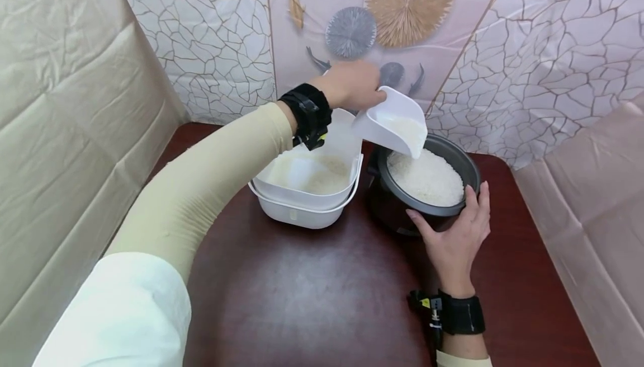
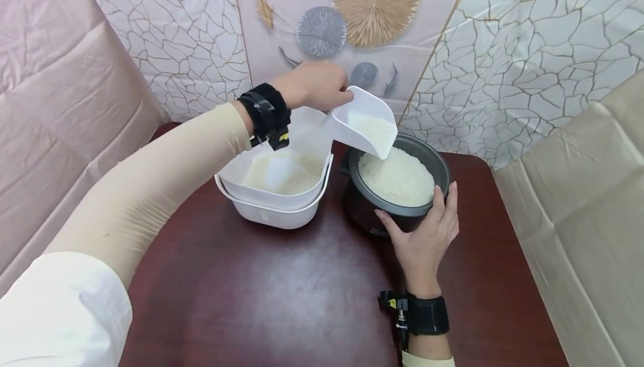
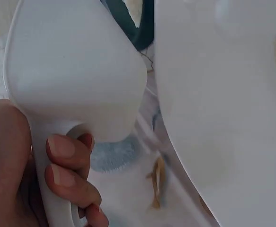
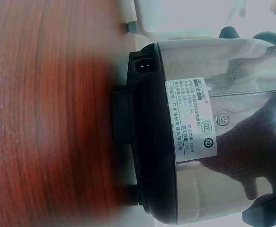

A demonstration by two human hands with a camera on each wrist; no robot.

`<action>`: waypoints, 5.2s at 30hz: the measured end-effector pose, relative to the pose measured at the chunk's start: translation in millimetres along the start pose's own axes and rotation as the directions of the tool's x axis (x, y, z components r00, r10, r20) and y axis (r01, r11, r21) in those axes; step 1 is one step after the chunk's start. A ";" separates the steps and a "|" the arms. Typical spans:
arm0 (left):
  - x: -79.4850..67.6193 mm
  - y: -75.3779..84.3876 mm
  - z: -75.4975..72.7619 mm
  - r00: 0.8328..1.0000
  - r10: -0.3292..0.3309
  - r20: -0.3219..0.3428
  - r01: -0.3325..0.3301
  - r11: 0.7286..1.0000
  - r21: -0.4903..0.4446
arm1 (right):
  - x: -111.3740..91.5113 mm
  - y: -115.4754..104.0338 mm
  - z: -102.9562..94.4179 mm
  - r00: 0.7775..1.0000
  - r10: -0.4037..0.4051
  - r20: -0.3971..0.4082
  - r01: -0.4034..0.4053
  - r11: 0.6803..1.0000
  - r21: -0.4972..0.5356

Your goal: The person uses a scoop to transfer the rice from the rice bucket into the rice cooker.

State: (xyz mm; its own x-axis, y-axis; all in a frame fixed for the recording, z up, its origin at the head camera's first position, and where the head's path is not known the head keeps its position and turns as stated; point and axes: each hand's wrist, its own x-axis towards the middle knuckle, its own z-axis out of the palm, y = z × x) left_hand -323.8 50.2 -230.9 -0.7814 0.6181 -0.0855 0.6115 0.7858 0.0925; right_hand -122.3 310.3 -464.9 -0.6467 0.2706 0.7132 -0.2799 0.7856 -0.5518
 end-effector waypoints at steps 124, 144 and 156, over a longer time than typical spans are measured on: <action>-70.7 -101.8 21.7 0.981 -0.064 0.184 0.090 0.987 -0.136 | 1.2 -6.7 -4.5 1.000 0.030 -0.001 -0.030 0.999 0.010; -69.3 -93.6 53.1 0.961 -0.117 0.251 0.107 0.993 0.052 | 2.0 -8.1 -2.2 1.000 0.026 0.004 -0.026 1.000 0.004; -66.4 -67.4 53.3 0.931 -0.094 0.352 0.068 0.994 0.087 | 5.4 -6.6 -6.0 0.999 0.035 0.002 -0.035 0.999 0.002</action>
State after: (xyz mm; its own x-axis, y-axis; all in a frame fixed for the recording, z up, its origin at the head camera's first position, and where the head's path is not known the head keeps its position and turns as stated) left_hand -306.5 -42.8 -284.3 -0.7415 0.5084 -0.4379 0.5654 0.8248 0.0000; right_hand -119.7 310.0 -454.8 -0.6578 0.2967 0.6923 -0.2584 0.7744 -0.5775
